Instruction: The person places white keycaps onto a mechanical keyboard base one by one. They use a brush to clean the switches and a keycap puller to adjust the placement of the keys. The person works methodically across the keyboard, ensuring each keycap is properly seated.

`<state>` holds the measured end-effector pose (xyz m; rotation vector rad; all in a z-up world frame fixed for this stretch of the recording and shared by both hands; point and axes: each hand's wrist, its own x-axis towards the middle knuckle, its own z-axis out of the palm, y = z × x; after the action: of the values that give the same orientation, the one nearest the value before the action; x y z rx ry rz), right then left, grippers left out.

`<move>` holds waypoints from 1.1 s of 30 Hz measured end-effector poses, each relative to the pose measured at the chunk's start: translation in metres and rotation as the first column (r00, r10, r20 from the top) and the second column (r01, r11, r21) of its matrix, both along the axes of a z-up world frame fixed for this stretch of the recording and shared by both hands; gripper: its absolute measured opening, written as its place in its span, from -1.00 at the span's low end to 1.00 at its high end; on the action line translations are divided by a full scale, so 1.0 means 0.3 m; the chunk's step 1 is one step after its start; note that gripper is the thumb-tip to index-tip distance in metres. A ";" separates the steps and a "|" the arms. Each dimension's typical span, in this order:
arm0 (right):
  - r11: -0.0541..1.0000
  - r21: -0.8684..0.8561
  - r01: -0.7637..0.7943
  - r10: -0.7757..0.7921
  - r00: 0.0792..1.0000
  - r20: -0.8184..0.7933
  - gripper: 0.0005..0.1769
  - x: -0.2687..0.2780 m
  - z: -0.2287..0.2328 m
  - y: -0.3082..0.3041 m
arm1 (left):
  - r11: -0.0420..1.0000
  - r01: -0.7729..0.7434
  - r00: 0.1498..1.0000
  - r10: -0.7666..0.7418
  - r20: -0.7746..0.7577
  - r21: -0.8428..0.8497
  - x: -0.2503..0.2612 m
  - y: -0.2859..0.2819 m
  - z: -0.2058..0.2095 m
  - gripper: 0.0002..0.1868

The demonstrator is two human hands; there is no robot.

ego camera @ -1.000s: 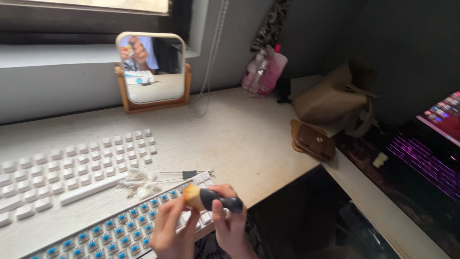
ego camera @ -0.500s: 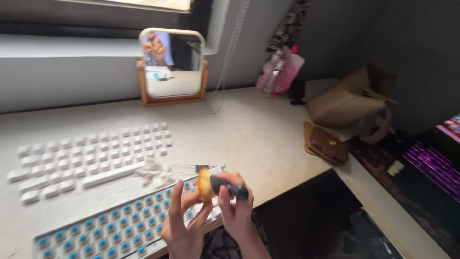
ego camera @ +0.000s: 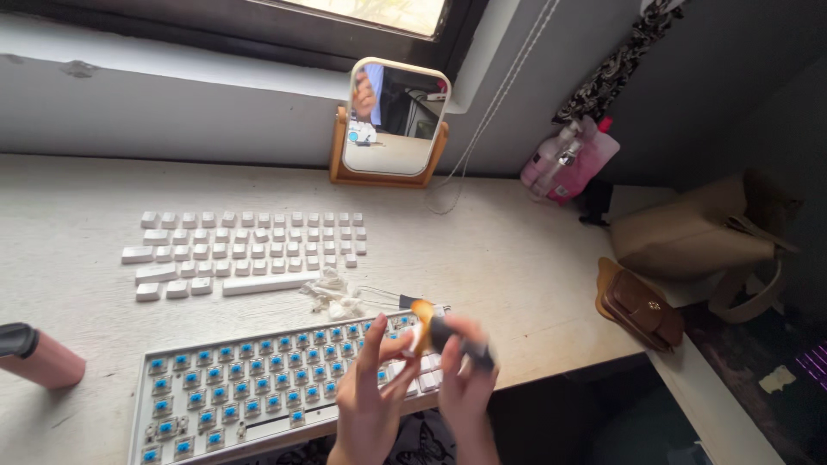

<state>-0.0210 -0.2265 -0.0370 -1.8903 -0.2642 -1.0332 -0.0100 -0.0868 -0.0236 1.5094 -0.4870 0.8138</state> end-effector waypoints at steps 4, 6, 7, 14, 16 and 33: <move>0.996 -0.087 0.019 -0.018 1.000 0.017 -0.81 0.014 -0.011 -0.012 | 0.998 -0.038 0.999 0.036 0.039 0.045 0.008 0.044 0.011 -0.12; 0.988 0.122 0.094 -0.081 0.991 -0.110 -0.79 0.002 -0.012 -0.015 | 0.996 -0.044 0.995 0.036 0.095 0.074 0.007 0.057 0.007 -0.11; 0.965 0.220 0.141 -0.102 0.979 -0.178 -0.78 -0.001 -0.010 -0.015 | 0.995 -0.047 0.992 0.035 0.124 0.090 0.005 0.065 0.005 -0.10; 1.000 0.024 0.009 -0.008 0.998 -0.062 -0.82 -0.038 -0.015 -0.013 | 0.989 -0.088 0.996 0.085 0.030 0.119 0.017 0.051 -0.037 -0.11; 0.970 0.242 0.026 -0.013 0.998 -0.056 -0.78 -0.027 0.006 -0.026 | 0.992 -0.073 0.996 0.067 0.055 0.102 0.019 0.051 -0.041 -0.13; 0.943 0.293 -0.156 0.149 0.988 0.047 -0.64 -0.028 0.017 0.015 | 0.406 0.166 0.518 -0.811 -0.271 -0.899 0.056 -0.014 -0.020 -0.54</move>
<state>-0.0294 -0.2219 -0.0320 -1.5628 -0.2502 -0.9347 0.0069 -0.0911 -0.0297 0.5745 0.0267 -0.1746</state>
